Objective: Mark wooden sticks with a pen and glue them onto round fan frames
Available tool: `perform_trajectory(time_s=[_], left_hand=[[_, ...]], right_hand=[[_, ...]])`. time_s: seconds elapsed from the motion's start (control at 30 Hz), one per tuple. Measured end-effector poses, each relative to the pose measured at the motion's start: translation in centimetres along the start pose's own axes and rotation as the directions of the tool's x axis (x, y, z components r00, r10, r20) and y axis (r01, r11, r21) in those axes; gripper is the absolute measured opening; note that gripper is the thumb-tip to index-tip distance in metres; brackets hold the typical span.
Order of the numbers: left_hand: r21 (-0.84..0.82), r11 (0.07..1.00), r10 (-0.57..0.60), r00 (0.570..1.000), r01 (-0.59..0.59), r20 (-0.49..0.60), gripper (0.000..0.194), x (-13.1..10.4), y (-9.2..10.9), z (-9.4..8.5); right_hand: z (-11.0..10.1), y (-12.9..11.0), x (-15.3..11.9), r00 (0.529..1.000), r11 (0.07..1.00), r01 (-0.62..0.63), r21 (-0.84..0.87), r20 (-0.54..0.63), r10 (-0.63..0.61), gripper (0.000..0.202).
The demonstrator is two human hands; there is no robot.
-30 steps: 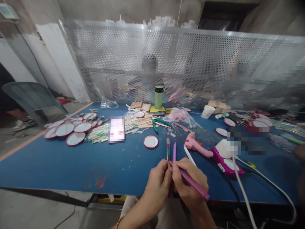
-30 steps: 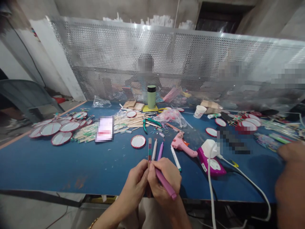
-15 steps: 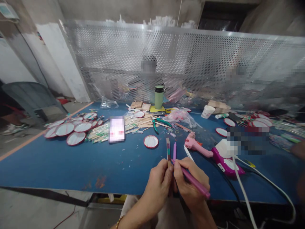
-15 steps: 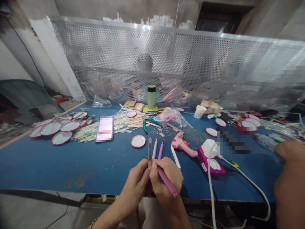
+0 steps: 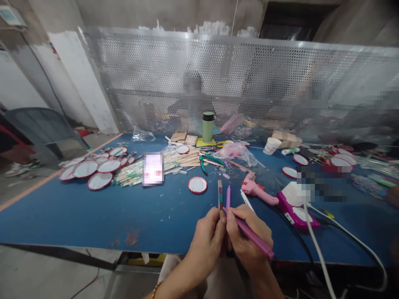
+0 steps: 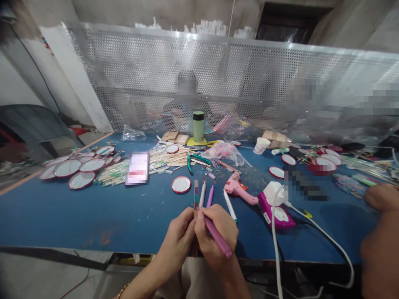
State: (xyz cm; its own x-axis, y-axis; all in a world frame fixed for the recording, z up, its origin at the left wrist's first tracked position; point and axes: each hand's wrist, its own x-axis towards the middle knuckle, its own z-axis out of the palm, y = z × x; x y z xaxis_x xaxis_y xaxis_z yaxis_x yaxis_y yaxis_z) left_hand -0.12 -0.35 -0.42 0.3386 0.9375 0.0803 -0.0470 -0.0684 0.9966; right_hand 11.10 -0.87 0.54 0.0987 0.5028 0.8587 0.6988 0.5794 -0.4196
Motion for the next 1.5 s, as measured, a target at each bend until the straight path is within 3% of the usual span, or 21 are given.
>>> perform_trajectory(time_s=[0.23,0.4,0.57,0.77,0.93,1.1,1.5], left_hand=[[0.011,1.000,0.000,1.000,0.000,0.020,0.034,0.04,0.03,-0.11],[0.074,0.997,0.037,0.999,-0.034,-0.039,0.035,0.05,-0.09,-0.13],[0.013,1.000,-0.002,1.000,0.001,0.023,0.034,0.00,0.06,-0.03],[0.040,0.999,0.019,1.000,-0.019,-0.024,0.036,-0.01,0.07,-0.11],[-0.012,1.000,-0.004,1.000,0.004,0.021,0.037,0.03,-0.10,0.03],[0.011,1.000,0.006,1.000,-0.006,-0.009,0.035,-0.06,-0.19,-0.03],[0.001,1.000,0.005,1.000,-0.005,0.008,0.034,-0.02,-0.04,0.03]], right_hand=[[-0.01,-0.02,0.06,1.000,1.000,-0.008,-0.001,-0.023,0.008,0.012],[-0.03,-0.07,0.16,0.999,1.000,0.029,0.009,0.026,-0.029,0.009],[0.07,0.00,0.21,1.000,1.000,-0.007,-0.018,-0.027,0.006,0.011],[0.21,-0.02,0.23,1.000,1.000,0.026,-0.006,0.010,-0.026,0.010],[0.26,0.00,0.25,0.999,1.000,-0.019,-0.018,-0.032,0.018,0.011],[0.19,0.07,0.32,0.999,0.999,0.031,0.006,0.008,-0.031,0.009],[0.32,0.11,0.29,1.000,1.000,0.008,0.007,-0.015,-0.008,0.011]])
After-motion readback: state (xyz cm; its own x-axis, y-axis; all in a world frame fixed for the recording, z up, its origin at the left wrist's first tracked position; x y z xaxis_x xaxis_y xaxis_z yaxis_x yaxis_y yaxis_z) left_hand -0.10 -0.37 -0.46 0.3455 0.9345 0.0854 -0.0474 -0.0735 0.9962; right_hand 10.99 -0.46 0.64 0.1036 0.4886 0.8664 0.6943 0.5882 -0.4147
